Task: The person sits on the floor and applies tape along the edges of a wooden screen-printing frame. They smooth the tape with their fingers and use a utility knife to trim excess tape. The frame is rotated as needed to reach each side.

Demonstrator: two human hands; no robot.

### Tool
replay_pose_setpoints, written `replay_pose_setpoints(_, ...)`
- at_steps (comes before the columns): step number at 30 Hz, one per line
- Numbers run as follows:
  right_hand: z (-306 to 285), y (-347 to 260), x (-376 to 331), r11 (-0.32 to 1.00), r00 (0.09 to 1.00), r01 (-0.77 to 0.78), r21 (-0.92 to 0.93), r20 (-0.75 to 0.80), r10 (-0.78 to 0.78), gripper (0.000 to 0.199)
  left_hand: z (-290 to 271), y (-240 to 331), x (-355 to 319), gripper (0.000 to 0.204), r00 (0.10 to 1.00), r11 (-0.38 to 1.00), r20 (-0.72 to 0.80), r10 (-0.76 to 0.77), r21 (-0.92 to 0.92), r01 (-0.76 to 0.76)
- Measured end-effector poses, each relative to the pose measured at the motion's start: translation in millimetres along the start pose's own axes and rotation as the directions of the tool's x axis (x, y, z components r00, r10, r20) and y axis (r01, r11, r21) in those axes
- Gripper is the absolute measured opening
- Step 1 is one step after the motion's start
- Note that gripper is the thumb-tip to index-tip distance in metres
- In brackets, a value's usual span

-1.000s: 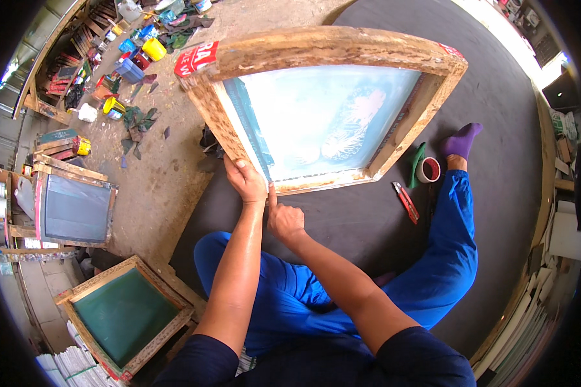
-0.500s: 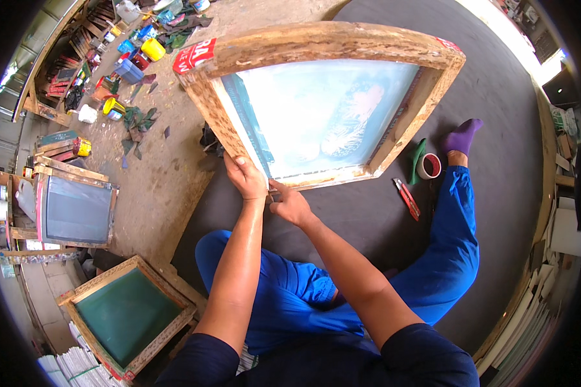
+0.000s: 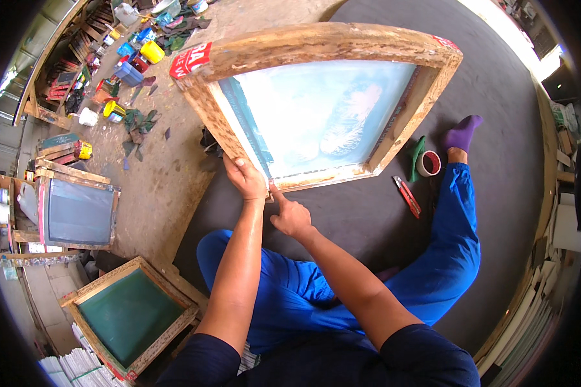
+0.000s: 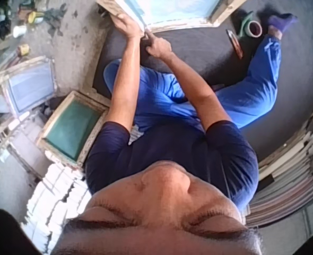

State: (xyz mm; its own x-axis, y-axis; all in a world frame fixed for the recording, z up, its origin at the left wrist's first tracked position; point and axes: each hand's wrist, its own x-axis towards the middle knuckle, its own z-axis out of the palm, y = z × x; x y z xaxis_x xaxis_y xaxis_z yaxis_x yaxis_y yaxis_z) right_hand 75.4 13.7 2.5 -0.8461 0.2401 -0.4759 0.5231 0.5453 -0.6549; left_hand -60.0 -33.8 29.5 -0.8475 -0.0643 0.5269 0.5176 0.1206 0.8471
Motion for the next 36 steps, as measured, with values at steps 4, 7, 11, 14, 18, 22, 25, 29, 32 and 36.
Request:
replay_pose_setpoints(4, -13.3, 12.0, -0.3, 0.998, 0.998, 0.027, -0.062, 0.061, -0.023, 0.098, -1.0, -1.9, -1.0, 0.074, 1.000, 1.000, 0.002, -0.021, 0.020, 0.021)
replay_pose_setpoints(7, -13.9, 12.6, -5.2, 0.990, 1.000, -0.007, -0.139, 0.016, 0.009, 0.101, 1.0, -1.9, -1.2, 0.073, 1.000, 0.999, -0.008, -0.015, 0.027, 0.016)
replay_pose_setpoints(11, -20.2, -4.5, -16.0, 0.973, 0.995, 0.027, -0.227, 0.096, -0.005, 0.098, -2.6, -7.3, 0.5, 0.073, 1.000, 0.999, -0.001, -0.016, 0.030, 0.016)
replay_pose_setpoints(14, -35.5, 25.0, -12.0, 0.981, 0.998, -0.058, -0.187, -0.002, 0.059, 0.093, 2.7, -0.8, 1.1, 0.073, 1.000, 0.999, 0.004, -0.010, 0.037, 0.010)
replay_pose_setpoints(18, -66.9, 54.9, -25.7, 0.969, 0.983, -0.175, -0.175, -0.081, 0.163, 0.090, -1.9, -8.7, 1.7, 0.072, 1.000, 0.999, 0.008, -0.022, 0.031, 0.021)
replay_pose_setpoints(22, -91.6, 93.7, -37.5, 0.950, 0.947, -0.284, -0.133, -0.193, 0.256, 0.089, -1.6, -10.5, 0.0, 0.073, 0.999, 0.999, 0.021, -0.029, 0.014, 0.029)
replay_pose_setpoints(25, -103.1, 119.8, -42.2, 0.936, 0.903, -0.345, -0.071, -0.296, 0.310, 0.089, -2.4, -13.3, 0.8, 0.072, 0.999, 1.000, 0.023, -0.024, 0.007, 0.023)
replay_pose_setpoints(29, -117.4, 142.2, -47.7, 0.913, 0.847, -0.408, 0.001, -0.374, 0.379, 0.090, -1.4, -10.1, 2.5, 0.071, 1.000, 1.000, 0.019, 0.002, -0.010, -0.002)
replay_pose_setpoints(32, -114.4, 131.1, -48.5, 0.911, 0.837, -0.412, -0.024, -0.405, 0.368, 0.091, 0.4, -11.6, 1.4, 0.069, 1.000, 1.000, 0.014, -0.018, 0.003, 0.018)
replay_pose_setpoints(36, -111.4, 121.5, -42.2, 0.921, 0.876, -0.378, -0.094, -0.358, 0.323, 0.086, -4.2, -22.4, 2.5, 0.065, 0.998, 0.998, 0.018, -0.054, 0.031, 0.053)
